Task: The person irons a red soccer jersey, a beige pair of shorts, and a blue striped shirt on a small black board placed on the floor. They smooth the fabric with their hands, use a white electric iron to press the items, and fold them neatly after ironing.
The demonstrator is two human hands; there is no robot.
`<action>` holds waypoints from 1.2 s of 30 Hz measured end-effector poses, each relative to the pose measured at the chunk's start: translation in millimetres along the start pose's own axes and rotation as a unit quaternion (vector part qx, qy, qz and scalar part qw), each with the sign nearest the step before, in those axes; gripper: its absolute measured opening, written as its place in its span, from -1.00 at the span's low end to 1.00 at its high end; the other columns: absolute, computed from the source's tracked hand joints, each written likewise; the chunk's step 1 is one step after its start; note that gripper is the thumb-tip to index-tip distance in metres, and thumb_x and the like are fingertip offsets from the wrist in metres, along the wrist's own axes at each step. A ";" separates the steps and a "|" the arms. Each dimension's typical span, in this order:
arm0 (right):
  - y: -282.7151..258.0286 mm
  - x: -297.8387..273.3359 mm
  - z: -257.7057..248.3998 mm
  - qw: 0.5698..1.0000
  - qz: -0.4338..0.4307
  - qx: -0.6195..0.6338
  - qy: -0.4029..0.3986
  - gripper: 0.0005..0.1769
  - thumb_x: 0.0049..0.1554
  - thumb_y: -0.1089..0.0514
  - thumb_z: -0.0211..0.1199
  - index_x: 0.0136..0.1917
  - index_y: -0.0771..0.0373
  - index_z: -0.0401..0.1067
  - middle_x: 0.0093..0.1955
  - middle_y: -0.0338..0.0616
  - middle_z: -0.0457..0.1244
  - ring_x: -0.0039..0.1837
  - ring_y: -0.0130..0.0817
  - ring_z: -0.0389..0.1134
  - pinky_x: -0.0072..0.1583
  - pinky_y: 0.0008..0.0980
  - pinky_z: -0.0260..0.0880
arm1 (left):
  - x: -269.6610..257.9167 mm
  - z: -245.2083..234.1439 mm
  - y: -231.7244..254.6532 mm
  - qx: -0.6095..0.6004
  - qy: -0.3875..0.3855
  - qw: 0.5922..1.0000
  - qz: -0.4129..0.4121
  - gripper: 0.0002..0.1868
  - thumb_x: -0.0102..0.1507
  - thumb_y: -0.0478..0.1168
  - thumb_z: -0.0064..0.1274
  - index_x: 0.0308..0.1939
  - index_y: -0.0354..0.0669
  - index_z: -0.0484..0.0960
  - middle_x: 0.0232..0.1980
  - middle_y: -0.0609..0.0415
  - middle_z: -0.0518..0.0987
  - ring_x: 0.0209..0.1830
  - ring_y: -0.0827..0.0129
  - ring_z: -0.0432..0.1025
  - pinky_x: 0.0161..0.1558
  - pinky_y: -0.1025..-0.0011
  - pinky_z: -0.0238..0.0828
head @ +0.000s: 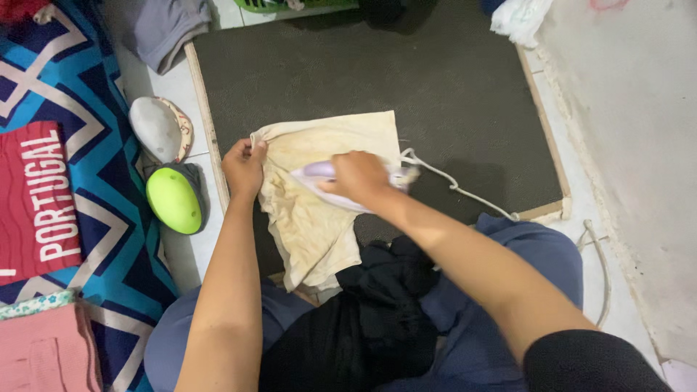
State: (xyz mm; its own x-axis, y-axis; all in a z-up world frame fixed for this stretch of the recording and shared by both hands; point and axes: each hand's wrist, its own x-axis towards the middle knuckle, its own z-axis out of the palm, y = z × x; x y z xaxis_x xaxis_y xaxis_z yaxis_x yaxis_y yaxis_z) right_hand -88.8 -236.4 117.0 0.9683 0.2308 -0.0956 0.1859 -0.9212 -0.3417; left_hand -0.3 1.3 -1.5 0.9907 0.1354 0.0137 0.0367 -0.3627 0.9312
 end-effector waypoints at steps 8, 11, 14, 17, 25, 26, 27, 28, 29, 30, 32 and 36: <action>89.1 19.4 -44.0 0.987 0.141 -0.065 0.040 -0.41 0.02 -0.33 0.37 -0.22 0.31 0.56 -0.39 0.01 0.37 -0.37 -0.22 0.42 -0.29 -0.21 0.46 | 7.7 0.4 -4.8 -0.026 -0.012 0.999 -0.028 -0.77 0.30 -0.12 0.24 -0.23 -0.26 0.71 -0.42 0.24 0.59 -0.43 0.63 0.38 -0.34 0.56 0.32; 94.6 35.2 -56.4 0.991 0.097 -0.087 0.033 -0.45 -0.03 -0.29 0.41 -0.25 0.29 0.59 -0.37 0.04 0.37 -0.33 -0.15 0.42 -0.20 -0.18 0.46 | 8.3 1.3 -9.9 -0.081 -0.021 0.996 -0.037 -0.76 0.33 -0.12 0.23 -0.24 -0.26 0.69 -0.42 0.29 0.55 -0.43 0.66 0.31 -0.37 0.58 0.25; 78.5 55.6 -56.4 0.993 0.065 -0.088 -0.038 -0.47 0.00 -0.25 0.38 -0.23 0.31 0.57 -0.36 0.05 0.37 -0.31 -0.14 0.46 -0.20 -0.18 0.50 | 10.8 5.0 -14.6 -0.127 -0.023 0.990 -0.049 -0.78 0.34 -0.14 0.21 -0.25 -0.27 0.68 -0.42 0.32 0.51 -0.44 0.68 0.27 -0.40 0.60 0.19; 54.1 76.0 -44.2 0.997 0.029 -0.069 -0.018 -0.49 -0.06 -0.23 0.41 -0.24 0.31 0.56 -0.36 0.08 0.37 -0.29 -0.08 0.46 -0.17 -0.13 0.50 | 10.4 6.0 -14.9 -0.119 -0.024 0.992 -0.036 -0.78 0.34 -0.15 0.20 -0.25 -0.27 0.68 -0.43 0.33 0.52 -0.45 0.69 0.28 -0.39 0.62 0.21; 11.2 98.7 -19.9 0.999 0.006 -0.016 0.046 -0.50 -0.16 -0.20 0.47 -0.29 0.32 0.58 -0.30 0.14 0.39 -0.20 0.05 0.47 -0.09 -0.07 0.49 | 3.8 3.7 -1.2 -0.070 -0.023 0.997 -0.036 -0.78 0.32 -0.15 0.20 -0.24 -0.28 0.70 -0.42 0.28 0.55 -0.44 0.69 0.33 -0.35 0.62 0.29; 7.7 94.9 -16.2 0.999 -0.002 -0.026 0.047 -0.48 -0.15 -0.22 0.49 -0.28 0.32 0.58 -0.31 0.16 0.38 -0.20 0.07 0.47 -0.09 -0.06 0.48 | 4.3 3.7 -0.4 -0.062 -0.024 0.997 -0.041 -0.76 0.32 -0.14 0.20 -0.24 -0.29 0.71 -0.42 0.27 0.55 -0.44 0.68 0.32 -0.36 0.61 0.28; 5.7 93.3 -14.4 0.998 -0.011 -0.035 0.048 -0.47 -0.15 -0.23 0.50 -0.27 0.33 0.59 -0.31 0.18 0.38 -0.20 0.08 0.47 -0.09 -0.05 0.48 | 4.7 3.5 0.0 -0.054 -0.025 0.997 -0.046 -0.75 0.33 -0.13 0.21 -0.24 -0.29 0.71 -0.43 0.26 0.54 -0.45 0.67 0.32 -0.37 0.60 0.27; 5.6 94.7 -14.9 0.999 0.006 -0.022 0.046 -0.48 -0.13 -0.22 0.49 -0.25 0.32 0.59 -0.29 0.17 0.39 -0.19 0.07 0.47 -0.09 -0.06 0.48 | 2.7 2.7 -0.6 -0.046 -0.026 0.997 -0.053 -0.74 0.33 -0.12 0.21 -0.23 -0.30 0.71 -0.44 0.25 0.54 -0.45 0.67 0.31 -0.38 0.58 0.26; 6.3 97.9 -16.8 0.999 0.023 -0.009 0.043 -0.49 -0.12 -0.20 0.49 -0.22 0.32 0.59 -0.28 0.16 0.39 -0.19 0.06 0.47 -0.09 -0.06 0.48 | 0.1 0.6 -1.6 -0.041 -0.031 0.998 -0.036 -0.75 0.33 -0.12 0.19 -0.21 -0.29 0.71 -0.43 0.26 0.55 -0.44 0.67 0.33 -0.37 0.59 0.29; 7.2 100.9 -19.7 0.998 0.039 0.001 0.043 -0.50 -0.10 -0.19 0.48 -0.20 0.32 0.58 -0.27 0.15 0.40 -0.18 0.04 0.48 -0.08 -0.07 0.48 | 0.5 -0.3 -1.2 -0.040 -0.035 0.998 -0.017 -0.76 0.33 -0.13 0.18 -0.18 -0.29 0.70 -0.41 0.27 0.57 -0.43 0.68 0.34 -0.35 0.59 0.31; 3.2 100.7 -20.3 0.995 0.070 0.013 0.071 -0.51 -0.11 -0.19 0.49 -0.22 0.31 0.59 -0.25 0.16 0.40 -0.16 0.06 0.47 -0.07 -0.07 0.48 | 1.5 -1.5 1.3 -0.027 -0.031 0.999 0.005 -0.76 0.32 -0.13 0.17 -0.16 -0.28 0.71 -0.42 0.27 0.57 -0.44 0.66 0.35 -0.35 0.58 0.33; 2.4 64.0 -12.7 0.996 0.086 0.001 0.036 -0.51 -0.07 -0.18 0.48 -0.24 0.33 0.57 -0.25 0.14 0.40 -0.16 0.03 0.46 -0.09 -0.05 0.46 | 0.6 -6.1 5.3 0.008 -0.024 1.000 -0.005 -0.74 0.34 -0.10 0.18 -0.17 -0.27 0.72 -0.45 0.23 0.56 -0.46 0.61 0.35 -0.36 0.53 0.32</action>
State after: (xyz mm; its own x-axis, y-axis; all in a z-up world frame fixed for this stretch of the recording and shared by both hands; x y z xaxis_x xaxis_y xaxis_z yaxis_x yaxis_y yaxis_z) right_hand -24.3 -227.8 121.9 0.9952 0.0463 -0.0866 0.0154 -0.9443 -0.3287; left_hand -0.3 5.1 5.7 0.9953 0.0956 -0.0125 0.0477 -0.3764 0.9252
